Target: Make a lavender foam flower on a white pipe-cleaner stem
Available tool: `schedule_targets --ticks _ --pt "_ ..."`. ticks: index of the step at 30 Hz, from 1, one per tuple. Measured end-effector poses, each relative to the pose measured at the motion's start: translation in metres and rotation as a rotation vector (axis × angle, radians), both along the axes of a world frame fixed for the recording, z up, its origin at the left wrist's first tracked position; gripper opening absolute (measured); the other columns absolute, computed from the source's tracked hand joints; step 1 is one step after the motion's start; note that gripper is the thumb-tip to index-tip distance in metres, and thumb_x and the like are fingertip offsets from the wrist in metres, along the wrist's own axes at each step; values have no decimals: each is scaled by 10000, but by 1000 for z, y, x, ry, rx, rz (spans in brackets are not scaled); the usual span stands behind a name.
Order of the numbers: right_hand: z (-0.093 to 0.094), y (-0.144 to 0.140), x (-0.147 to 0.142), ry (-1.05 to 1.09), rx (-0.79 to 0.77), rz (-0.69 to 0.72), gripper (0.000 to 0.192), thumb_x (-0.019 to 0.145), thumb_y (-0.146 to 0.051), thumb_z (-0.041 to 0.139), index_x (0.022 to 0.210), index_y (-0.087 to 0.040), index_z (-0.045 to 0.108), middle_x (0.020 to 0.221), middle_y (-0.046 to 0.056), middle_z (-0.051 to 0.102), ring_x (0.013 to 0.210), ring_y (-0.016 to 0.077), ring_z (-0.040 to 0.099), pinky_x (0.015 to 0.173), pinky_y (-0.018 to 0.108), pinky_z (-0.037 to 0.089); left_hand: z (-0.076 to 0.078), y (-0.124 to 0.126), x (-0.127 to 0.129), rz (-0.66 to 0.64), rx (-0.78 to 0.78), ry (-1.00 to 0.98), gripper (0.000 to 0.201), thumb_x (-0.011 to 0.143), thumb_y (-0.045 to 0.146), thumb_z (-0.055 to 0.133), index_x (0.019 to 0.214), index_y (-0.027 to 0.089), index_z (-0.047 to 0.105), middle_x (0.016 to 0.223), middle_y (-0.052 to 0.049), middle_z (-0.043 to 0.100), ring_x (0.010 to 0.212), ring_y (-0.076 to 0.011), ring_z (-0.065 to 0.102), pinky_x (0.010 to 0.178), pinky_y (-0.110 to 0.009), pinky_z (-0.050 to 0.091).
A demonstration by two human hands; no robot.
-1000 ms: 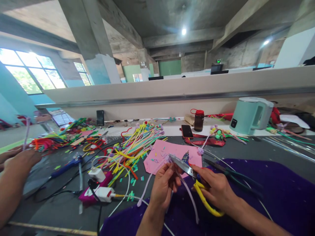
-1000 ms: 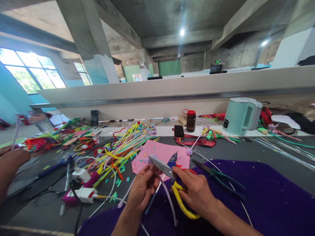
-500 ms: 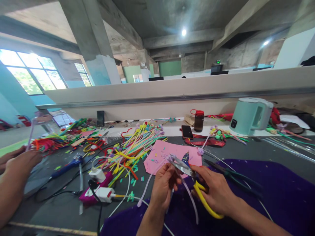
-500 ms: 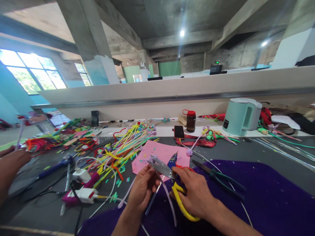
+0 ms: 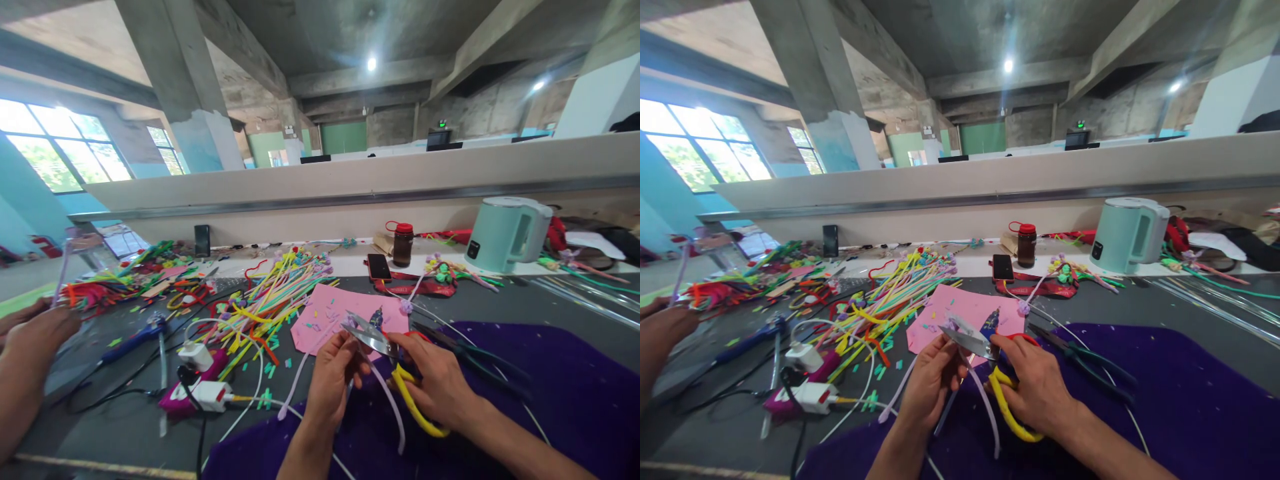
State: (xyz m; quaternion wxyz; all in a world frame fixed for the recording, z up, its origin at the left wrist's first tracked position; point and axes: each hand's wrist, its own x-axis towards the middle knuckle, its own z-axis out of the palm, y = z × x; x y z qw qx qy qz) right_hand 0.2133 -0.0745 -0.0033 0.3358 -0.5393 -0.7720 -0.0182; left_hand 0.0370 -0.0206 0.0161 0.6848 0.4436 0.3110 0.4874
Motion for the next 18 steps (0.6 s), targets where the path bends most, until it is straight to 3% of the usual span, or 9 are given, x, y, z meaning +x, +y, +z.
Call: schedule_targets --ticks 10,14,18 --pt "-11 3 4 -2 46 32 524 771 -261 558 1253 -179 368 994 94 583 814 196 572 700 304 448 -3 -1 1 -20 48 50 213 763 331 574 732 120 574 620 -15 599 415 -50 501 314 -120 321" --pt "-12 2 4 72 42 68 498 782 -308 567 1231 -184 391 781 35 592 617 144 550 587 248 431 -2 1 -2 -77 -15 -10 191 775 308 564 741 120 567 645 -16 615 388 -34 483 291 -108 307" --pt "-1 -3 2 253 -77 32 471 777 -332 566 1197 -206 394 645 -29 517 506 117 460 502 222 380 -1 3 -5 -109 -84 -108 152 775 269 573 760 117 572 663 -17 625 396 -23 487 299 -92 321"
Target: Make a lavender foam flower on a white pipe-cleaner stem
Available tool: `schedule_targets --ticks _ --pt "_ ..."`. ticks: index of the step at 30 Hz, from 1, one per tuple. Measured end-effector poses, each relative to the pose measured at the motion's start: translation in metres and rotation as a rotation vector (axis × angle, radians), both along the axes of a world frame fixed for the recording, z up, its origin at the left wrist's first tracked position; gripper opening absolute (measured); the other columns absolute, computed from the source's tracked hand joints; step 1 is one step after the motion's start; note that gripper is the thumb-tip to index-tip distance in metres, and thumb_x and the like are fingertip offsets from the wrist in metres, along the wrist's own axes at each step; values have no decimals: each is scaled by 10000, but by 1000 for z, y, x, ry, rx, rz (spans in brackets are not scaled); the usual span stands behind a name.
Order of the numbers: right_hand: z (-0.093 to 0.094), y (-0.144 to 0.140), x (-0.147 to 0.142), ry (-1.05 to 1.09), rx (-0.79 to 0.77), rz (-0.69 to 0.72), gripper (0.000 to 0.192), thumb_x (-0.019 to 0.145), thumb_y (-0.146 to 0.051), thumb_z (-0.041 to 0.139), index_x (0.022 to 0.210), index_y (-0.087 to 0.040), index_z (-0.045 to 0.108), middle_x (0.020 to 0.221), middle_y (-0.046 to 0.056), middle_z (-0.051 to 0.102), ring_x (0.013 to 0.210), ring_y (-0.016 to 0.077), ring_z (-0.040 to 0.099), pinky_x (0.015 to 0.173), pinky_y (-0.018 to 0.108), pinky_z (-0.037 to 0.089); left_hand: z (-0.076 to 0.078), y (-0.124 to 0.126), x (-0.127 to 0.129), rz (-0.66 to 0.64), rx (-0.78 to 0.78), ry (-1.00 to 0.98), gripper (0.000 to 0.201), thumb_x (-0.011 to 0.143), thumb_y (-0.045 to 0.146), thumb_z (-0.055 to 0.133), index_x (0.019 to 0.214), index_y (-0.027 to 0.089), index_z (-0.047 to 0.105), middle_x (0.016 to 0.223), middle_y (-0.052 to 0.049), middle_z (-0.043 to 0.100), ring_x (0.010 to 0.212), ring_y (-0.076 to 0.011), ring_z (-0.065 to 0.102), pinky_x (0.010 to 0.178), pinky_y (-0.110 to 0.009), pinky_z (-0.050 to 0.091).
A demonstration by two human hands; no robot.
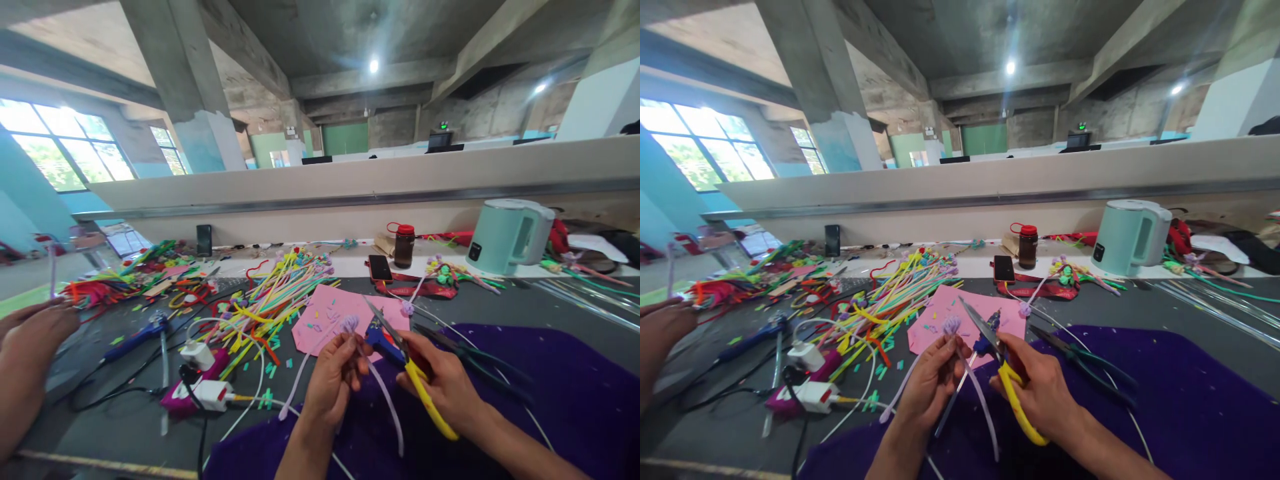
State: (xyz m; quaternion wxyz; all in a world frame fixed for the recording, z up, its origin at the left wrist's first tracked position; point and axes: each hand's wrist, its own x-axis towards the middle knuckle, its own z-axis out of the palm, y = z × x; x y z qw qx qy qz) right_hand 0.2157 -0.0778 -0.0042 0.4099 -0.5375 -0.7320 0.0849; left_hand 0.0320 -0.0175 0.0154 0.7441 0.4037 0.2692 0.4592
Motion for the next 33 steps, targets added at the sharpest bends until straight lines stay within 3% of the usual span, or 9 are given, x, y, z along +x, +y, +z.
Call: schedule_targets --ticks 8,17,33 --pt "10 -3 -9 19 -119 10 470 746 -280 577 1174 -222 392 716 -30 518 583 124 467 553 232 370 0 0 -2 91 -31 -110 161 712 263 647 777 129 584 616 -9 634 410 -49 523 296 -100 350" --pt "6 -2 -8 88 -145 49 478 753 -285 567 1188 -230 375 744 -29 538 587 118 462 560 223 388 3 -4 -3 50 -1 -87 160 716 267 640 754 114 612 616 -22 647 377 -49 522 291 -104 343" --pt "-4 2 -3 -202 126 18 556 758 -298 577 1256 -195 352 921 71 542 792 187 534 684 307 432 3 -6 0 36 54 43 198 718 305 633 707 109 605 620 -19 627 379 -43 511 297 -110 327"
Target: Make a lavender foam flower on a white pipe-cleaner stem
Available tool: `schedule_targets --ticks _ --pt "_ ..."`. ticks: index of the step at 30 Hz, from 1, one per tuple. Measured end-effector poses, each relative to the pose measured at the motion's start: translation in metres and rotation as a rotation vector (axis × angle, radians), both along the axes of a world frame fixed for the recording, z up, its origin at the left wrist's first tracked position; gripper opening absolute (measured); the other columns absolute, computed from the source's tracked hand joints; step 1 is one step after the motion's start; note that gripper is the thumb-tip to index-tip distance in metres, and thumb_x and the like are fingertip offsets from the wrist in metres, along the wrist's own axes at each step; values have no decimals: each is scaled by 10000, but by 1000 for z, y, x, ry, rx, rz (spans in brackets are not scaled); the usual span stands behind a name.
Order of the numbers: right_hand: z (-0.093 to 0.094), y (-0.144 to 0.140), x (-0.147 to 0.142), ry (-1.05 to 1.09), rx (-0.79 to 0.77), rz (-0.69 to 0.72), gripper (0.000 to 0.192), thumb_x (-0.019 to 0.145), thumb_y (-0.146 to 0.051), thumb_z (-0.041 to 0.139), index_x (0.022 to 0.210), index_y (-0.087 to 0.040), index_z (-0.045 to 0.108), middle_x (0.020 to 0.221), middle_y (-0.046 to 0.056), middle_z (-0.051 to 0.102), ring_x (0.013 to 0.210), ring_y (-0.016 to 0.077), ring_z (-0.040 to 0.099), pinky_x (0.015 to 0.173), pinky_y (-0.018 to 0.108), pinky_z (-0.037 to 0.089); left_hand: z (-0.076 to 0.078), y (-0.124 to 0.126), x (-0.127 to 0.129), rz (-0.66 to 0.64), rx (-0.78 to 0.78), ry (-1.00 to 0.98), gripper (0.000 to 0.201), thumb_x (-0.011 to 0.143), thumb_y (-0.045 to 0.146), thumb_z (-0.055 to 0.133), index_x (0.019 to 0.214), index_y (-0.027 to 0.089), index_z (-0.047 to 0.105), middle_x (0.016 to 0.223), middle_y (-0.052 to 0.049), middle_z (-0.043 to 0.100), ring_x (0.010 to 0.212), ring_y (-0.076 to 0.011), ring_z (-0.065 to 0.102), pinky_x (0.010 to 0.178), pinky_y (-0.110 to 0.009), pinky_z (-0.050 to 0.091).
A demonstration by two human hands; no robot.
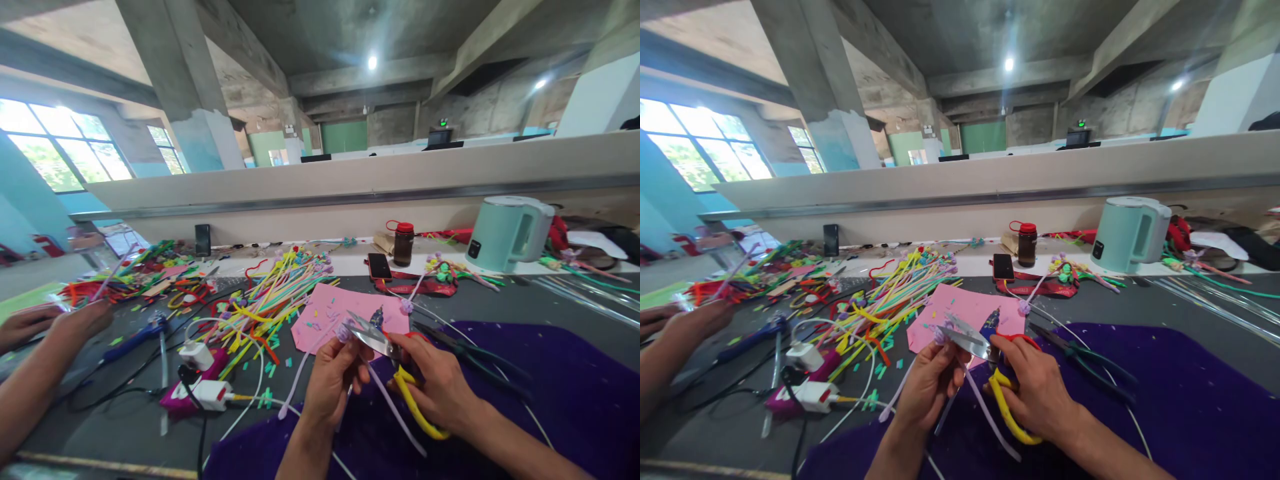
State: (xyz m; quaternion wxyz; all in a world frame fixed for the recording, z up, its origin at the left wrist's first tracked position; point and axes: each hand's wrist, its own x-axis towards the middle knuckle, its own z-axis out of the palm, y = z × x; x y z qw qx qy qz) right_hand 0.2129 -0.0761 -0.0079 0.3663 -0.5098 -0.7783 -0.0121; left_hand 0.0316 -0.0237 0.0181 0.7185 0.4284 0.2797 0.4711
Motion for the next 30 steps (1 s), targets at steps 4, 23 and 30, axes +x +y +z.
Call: schedule_targets --ticks 4,23,30 --pt "1 -1 -1 -26 15 -17 545 757 -278 567 1253 -186 363 935 81 549 824 201 546 698 316 442 0 0 1 16 1 14 229 688 332 657 699 108 608 604 -21 628 373 -50 511 294 -117 326" --pt "-3 -1 -2 -35 39 14 559 722 -207 556 1248 -159 374 931 90 569 793 191 560 680 295 456 0 -1 4 -38 2 48 219 697 323 647 684 106 615 596 -29 628 371 -62 523 284 -117 336" --pt "-5 0 -1 -42 38 11 568 707 -187 546 1250 -143 383 953 110 570 820 206 560 692 309 466 0 -2 5 -24 7 66 219 674 322 659 693 107 620 637 -50 650 383 -82 540 285 -138 362"
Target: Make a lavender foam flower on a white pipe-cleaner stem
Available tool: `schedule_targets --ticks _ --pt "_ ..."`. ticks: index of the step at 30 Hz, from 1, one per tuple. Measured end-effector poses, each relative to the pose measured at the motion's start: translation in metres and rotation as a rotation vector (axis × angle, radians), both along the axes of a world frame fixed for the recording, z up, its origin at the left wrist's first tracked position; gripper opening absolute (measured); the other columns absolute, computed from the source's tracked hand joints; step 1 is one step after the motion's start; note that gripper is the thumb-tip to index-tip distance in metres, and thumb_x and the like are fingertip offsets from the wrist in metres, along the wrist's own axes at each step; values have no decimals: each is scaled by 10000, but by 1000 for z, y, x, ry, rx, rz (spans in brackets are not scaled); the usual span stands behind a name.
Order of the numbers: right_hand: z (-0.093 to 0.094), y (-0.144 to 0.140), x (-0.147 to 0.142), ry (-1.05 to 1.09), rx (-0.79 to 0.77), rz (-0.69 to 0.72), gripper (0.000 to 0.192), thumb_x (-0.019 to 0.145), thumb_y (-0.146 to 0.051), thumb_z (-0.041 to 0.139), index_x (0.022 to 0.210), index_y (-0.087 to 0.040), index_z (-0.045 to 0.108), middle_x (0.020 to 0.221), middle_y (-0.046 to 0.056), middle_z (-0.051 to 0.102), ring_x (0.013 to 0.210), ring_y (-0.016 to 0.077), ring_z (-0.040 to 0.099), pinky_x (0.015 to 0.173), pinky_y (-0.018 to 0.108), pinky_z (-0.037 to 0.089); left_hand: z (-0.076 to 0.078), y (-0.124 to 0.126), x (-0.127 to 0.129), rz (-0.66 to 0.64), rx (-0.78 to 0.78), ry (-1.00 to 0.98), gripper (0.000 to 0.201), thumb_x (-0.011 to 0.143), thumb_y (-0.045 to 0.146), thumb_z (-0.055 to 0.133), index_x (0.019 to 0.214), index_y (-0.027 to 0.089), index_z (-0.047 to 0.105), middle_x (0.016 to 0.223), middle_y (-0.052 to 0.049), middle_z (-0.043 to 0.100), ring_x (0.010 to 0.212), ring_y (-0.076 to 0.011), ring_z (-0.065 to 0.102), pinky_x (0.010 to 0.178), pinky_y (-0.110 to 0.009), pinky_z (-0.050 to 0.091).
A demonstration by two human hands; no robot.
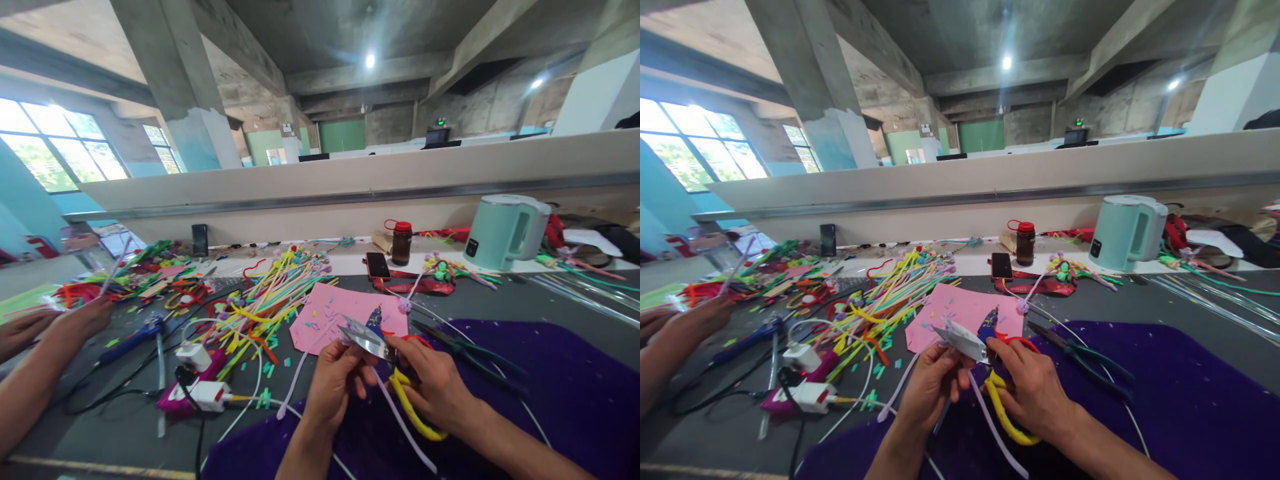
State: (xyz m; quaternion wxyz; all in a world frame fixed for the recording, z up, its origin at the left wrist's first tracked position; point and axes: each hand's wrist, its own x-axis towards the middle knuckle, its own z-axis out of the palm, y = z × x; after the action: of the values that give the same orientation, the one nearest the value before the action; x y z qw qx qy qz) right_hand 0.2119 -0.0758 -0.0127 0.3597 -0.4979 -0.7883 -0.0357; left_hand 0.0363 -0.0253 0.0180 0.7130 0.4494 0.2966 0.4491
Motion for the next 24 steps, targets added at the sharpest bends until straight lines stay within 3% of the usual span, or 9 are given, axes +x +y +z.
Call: schedule_targets --ticks 18,24 --pt "-4 1 3 -73 4 -7 584 758 -195 509 1302 -164 301 965 115 587 810 211 592 640 304 482 -1 1 -1 0 -8 -10 209 699 313 640 708 106 609 638 -47 654 380 -74 539 289 -127 355" --pt "0 1 2 93 -27 17 503 770 -264 540 1245 -179 398 888 77 617 684 162 587 596 254 474 1 3 -3 13 -34 -24 230 665 314 667 737 103 614 607 -44 651 373 -80 534 289 -135 347"
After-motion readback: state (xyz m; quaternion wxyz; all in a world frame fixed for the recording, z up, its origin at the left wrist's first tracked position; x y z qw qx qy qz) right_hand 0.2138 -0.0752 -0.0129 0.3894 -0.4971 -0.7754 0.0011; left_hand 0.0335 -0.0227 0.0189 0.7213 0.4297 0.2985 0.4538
